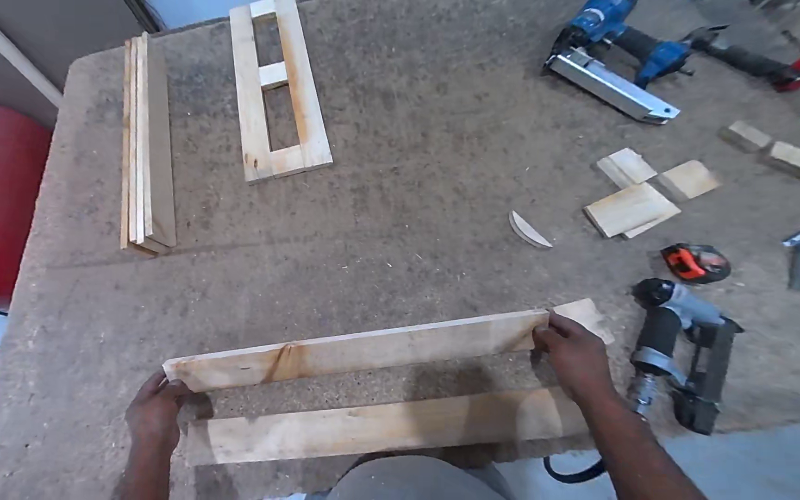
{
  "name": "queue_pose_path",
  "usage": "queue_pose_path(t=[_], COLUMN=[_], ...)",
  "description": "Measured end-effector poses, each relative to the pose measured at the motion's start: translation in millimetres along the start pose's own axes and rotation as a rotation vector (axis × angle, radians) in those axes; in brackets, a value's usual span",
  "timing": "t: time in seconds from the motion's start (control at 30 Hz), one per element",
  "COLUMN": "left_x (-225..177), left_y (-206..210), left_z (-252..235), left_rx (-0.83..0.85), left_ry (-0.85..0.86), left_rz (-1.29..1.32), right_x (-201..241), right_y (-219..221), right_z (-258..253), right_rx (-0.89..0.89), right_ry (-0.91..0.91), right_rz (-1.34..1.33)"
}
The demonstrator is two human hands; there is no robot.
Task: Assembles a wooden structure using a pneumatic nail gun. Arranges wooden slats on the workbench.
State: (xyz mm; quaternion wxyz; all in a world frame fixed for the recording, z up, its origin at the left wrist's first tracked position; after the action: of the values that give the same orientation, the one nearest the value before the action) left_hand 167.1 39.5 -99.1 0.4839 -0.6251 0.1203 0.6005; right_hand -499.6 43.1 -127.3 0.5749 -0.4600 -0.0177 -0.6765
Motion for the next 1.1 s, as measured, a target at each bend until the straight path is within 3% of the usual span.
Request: queue_pose_path(t=[0.5, 0.63, 0.73, 0.87, 1.0, 1.1], left_x=[0.7, -2.9, -9.5, 4.4, 16.6, 22.0], left_y=[2.5, -2.0, -3.5, -6.0, -12.1, -13.2], left_z=[-3.9, 0.3, 2.8, 7.8, 17.3, 25.3], left_rx=[-0.025, -0.028, -0.104, -0.122, 0.004, 0.058], left_ry=[-0.022, 0.04, -0.021, -0.084, -0.008, 0.066], left_rz=[-0.009, 0.17, 0.289, 0.093, -0.286, -0.451], right_x=[0.7, -0.7, 1.0, -7.2, -12.1, -19.0], right_y=[-1.1, -6.0, -10.9, -12.5, -14.6, -14.7], right_z=[-1.7, 0.6, 5.3, 8.8, 23.1, 27.0], right_rx=[-0.011, -0.023, -0.033, -0.045, -0.085, -0.132], right_ry=[-0.012, -0.033, 0.014, 0.048, -0.052, -0.084], right_rz=[0.036, -0.036, -0.221, -0.205, 0.123, 0.203])
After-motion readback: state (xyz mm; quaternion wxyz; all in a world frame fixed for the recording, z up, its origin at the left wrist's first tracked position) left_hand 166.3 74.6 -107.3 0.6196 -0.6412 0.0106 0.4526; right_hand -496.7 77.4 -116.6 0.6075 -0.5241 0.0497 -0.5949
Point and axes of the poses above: each hand's wrist, its own z-axis away from the middle knuckle, its own y-axis out of the palm, x = y × z, the point moved 1 cm from there along -z, towards the middle knuckle, and after that the axes turned 15 degrees about y, right-handed, at the moved point
